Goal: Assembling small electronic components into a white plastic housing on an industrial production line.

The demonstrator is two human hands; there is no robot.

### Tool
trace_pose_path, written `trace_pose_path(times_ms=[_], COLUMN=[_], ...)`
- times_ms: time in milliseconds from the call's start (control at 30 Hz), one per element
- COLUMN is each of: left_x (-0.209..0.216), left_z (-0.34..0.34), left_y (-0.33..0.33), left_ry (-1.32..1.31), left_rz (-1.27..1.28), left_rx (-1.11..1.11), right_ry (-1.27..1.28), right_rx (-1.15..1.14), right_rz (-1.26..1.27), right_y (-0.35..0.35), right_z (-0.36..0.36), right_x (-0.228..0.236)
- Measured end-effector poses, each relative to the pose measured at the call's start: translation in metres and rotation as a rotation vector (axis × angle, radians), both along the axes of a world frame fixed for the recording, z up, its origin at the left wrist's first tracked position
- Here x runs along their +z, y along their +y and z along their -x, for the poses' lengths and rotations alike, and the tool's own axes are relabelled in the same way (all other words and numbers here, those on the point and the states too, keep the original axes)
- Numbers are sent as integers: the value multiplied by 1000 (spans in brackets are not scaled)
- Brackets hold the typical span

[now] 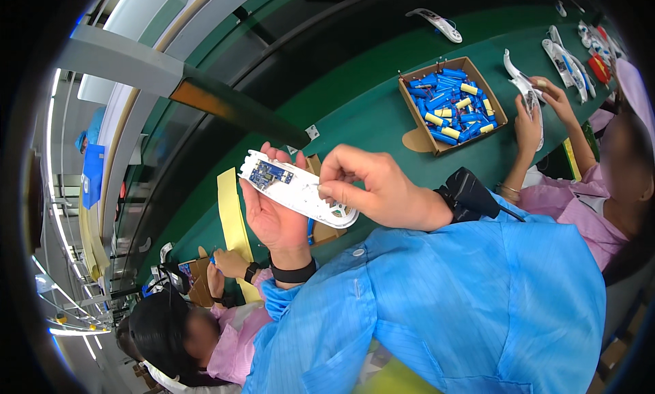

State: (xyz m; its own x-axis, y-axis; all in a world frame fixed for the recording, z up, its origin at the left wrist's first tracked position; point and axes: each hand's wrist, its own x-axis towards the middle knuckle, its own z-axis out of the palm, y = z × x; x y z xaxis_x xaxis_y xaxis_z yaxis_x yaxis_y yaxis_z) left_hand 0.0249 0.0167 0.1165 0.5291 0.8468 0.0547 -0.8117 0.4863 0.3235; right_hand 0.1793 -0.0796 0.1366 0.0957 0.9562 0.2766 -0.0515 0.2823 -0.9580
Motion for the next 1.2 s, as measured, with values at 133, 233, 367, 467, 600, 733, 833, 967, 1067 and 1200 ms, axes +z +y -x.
trace_pose_path(times_ms=[133, 233, 367, 467, 600, 733, 833, 967, 1067, 1200], left_x=[1, -2, 0, 1, 2, -2, 0, -1, 1, 3], left_z=[2, 4, -1, -2, -5, -3, -3, -2, -2, -3], left_y=[-2, -3, -6, -8, -10, -8, -10, -9, -9, -11], left_ry=[-12, -13, -14, 12, 20, -87, 30, -5, 19, 37], left_rz=[65, 93, 70, 68, 65, 35, 97, 35, 29, 21], left_rx=[-6, -22, -32, -24, -13, -62, -1, -3, 19, 37], right_ry=[295, 349, -135, -472, -602, -614, -622, -662, -671, -685], right_rx=[6, -34, -217, -322, -388, -378, -354, -349, -357, -383], right_rz=[-5, -59, -58, -108, -256, -246, -220, -255, -238, -210], right_y=[3, 6, 12, 19, 20, 21, 20, 21, 21, 21], right_z=[2, 1, 3, 11, 10, 12, 13, 13, 14, 15], right_x=[4, 8, 12, 4, 1, 1, 1, 3, 2, 2])
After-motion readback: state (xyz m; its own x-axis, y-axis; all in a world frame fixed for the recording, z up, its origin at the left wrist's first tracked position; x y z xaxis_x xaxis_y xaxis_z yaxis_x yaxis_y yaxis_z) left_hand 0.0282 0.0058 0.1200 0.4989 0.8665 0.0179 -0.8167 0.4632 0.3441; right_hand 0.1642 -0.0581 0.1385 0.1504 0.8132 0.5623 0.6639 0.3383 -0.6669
